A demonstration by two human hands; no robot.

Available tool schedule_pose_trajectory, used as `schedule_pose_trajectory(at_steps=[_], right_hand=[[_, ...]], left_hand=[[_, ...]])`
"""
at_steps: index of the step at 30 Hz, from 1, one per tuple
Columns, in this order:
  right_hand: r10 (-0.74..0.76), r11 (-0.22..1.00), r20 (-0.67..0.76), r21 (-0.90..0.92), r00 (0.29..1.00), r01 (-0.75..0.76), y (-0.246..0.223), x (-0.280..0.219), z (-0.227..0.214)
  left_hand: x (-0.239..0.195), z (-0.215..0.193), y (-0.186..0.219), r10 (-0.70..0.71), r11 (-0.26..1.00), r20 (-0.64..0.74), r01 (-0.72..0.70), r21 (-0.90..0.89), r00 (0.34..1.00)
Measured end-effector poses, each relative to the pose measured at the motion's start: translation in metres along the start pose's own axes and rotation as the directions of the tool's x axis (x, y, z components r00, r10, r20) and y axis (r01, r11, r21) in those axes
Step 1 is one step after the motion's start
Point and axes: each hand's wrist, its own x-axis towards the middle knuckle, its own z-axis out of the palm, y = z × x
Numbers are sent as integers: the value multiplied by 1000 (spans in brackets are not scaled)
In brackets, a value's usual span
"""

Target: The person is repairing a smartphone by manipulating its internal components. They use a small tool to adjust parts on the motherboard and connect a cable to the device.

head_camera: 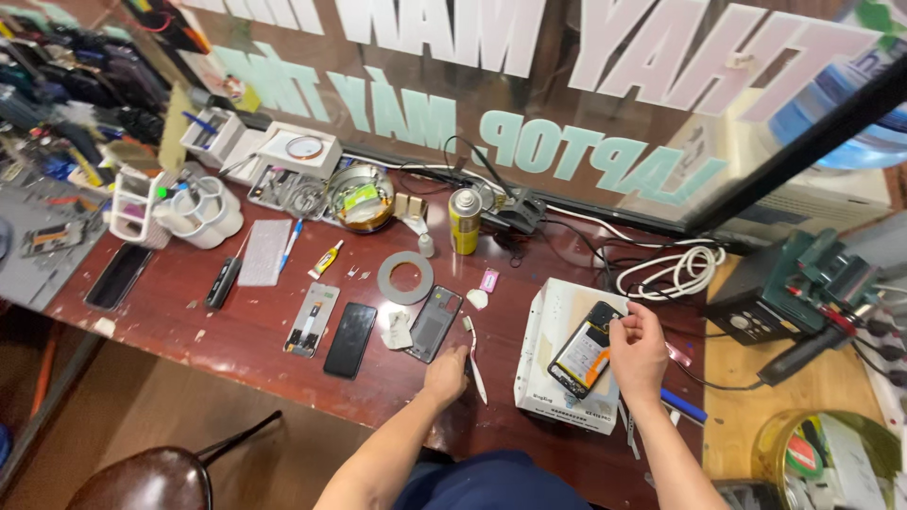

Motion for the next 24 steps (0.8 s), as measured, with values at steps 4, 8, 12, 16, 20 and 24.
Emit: schedule_pose_trajectory(at_steps=[4,8,12,16,20,24], right_hand=[[23,998,-57,-62,998,-26,5,-8,-4],[78,993,-112,-74,991,-87,5,-16,-11],[55,991,-177,-108,983,-75,-4,-28,-19],[60,989,-228,-115,972,-88,-33,-45,-14],[-41,998,-118,-56,992,34,-60,-66,30],[146,987,412,-126,899,-102,-53,-68,107]], left_hand=[[18,2,-5,-40,999,-25,40,-16,999],[28,-5,-1,-141,990,66,141,1,988],[34,-17,-1,-181,983,140,183,-1,973],[44,-21,-16,-156,982,113,166,-87,981],[61,-27,-33,-218,961,50,223,-161,975],[65,-48,-48,-416,372,488,634,-678,767]])
